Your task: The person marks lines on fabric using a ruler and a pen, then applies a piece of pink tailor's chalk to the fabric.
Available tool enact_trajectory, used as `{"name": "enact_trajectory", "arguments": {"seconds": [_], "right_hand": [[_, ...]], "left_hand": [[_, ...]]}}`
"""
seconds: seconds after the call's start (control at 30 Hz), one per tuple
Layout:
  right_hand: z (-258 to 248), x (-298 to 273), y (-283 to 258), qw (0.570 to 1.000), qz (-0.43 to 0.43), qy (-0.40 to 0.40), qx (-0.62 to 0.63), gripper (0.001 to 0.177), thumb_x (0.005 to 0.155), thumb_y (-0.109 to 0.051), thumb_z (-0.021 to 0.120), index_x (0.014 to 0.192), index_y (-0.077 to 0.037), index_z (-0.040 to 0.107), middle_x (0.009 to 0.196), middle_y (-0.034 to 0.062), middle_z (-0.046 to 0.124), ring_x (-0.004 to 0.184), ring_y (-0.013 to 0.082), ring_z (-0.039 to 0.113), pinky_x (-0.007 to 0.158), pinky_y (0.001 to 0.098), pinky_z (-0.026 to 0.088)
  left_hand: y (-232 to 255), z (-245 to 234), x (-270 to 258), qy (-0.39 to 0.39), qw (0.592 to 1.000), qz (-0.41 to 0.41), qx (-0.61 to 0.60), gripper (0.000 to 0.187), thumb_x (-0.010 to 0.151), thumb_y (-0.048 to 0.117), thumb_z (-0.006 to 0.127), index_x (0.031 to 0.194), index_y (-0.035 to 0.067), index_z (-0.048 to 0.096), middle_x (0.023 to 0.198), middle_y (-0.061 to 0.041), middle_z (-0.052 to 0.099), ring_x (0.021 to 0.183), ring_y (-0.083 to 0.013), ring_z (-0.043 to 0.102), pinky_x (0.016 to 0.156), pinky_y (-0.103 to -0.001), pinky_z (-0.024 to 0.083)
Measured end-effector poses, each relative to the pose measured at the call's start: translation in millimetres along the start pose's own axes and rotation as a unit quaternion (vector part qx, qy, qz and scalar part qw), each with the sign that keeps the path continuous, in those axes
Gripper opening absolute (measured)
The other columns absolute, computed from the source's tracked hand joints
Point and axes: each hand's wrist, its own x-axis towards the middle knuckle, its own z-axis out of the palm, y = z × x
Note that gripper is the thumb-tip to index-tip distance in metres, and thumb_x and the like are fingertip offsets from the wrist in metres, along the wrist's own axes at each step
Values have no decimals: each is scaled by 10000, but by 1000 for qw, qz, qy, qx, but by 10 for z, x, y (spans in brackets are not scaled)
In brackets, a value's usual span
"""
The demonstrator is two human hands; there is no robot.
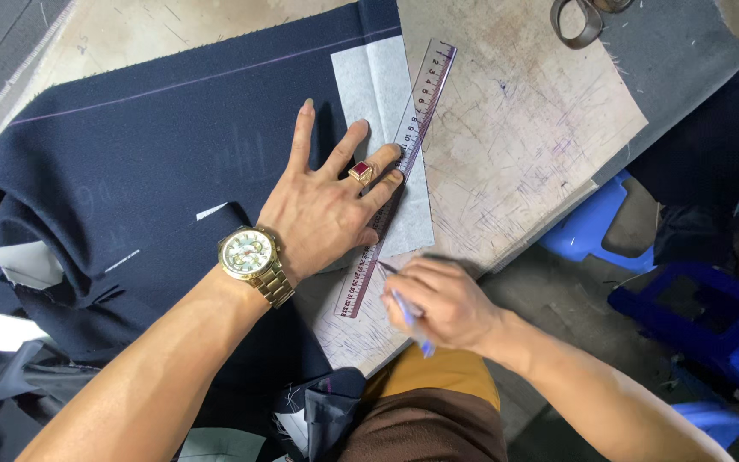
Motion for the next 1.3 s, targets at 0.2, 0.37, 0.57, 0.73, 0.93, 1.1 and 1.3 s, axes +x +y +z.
{"name": "enact_trajectory", "arguments": {"seconds": [0.2, 0.37, 0.57, 0.73, 0.93, 1.1, 1.3], "right_hand": [[-298, 245, 154, 992, 72, 86, -53, 173, 1010, -44, 531, 948, 52, 661, 743, 100, 651, 608, 166, 547, 519, 237, 488], [-130, 124, -47, 999, -11, 50, 3, 124, 971, -67, 570, 885, -40, 657, 802, 72, 686, 752, 217, 666, 682, 316, 550], [-568, 528, 482, 967, 200, 152, -42, 207, 1056, -108, 544, 957, 21, 673, 821, 117, 754, 622, 173, 714, 514, 263, 569], [-668, 612, 474, 935, 295, 190, -58, 246, 1027, -210, 615, 1015, -10, 757, 851, 80, 786, 708, 151, 759, 594, 262, 586], [-193, 173, -12, 998, 22, 56, -34, 204, 983, -113, 540, 988, 34, 681, 910, 130, 707, 720, 262, 613, 662, 404, 496], [-416, 422, 210, 977, 144, 115, -111, 251, 1017, -79, 510, 822, -41, 663, 784, 82, 741, 640, 216, 706, 528, 324, 545], [-567, 483, 613, 953, 161, 196, -166, 176, 1035, -133, 624, 1027, 22, 707, 807, 125, 748, 652, 227, 723, 563, 339, 601]], "left_hand": [[-7, -3, 14, -42, 999, -1, -12, 696, 884, 447, 629, 1517, 194, 489, 1609, -46, 454, 1506, -436, 333, 1123, -843, 52], [-2, -9, 14, -19, 1000, -1, 8, 832, 785, 589, 701, 1502, 201, 532, 1591, -26, 492, 1501, -423, 365, 1133, -831, 83], [-5, -9, 7, -28, 1000, 3, 5, 789, 841, 569, 646, 1526, 208, 500, 1605, -31, 469, 1497, -427, 359, 1128, -837, 85], [-6, -15, 19, -33, 999, 0, 1, 770, 860, 569, 630, 1527, 208, 495, 1601, -32, 470, 1491, -437, 363, 1124, -839, 90], [-12, -13, 4, -15, 1000, 1, 0, 844, 776, 554, 732, 1502, 179, 520, 1589, -47, 489, 1492, -425, 370, 1121, -841, 102], [-21, -5, 18, -40, 999, 1, -2, 834, 818, 584, 668, 1536, 210, 468, 1619, -30, 436, 1511, -412, 326, 1130, -838, 65], [-14, -20, 10, -35, 999, 1, -8, 761, 867, 548, 628, 1539, 226, 477, 1609, -26, 457, 1498, -432, 355, 1130, -837, 61]]}}
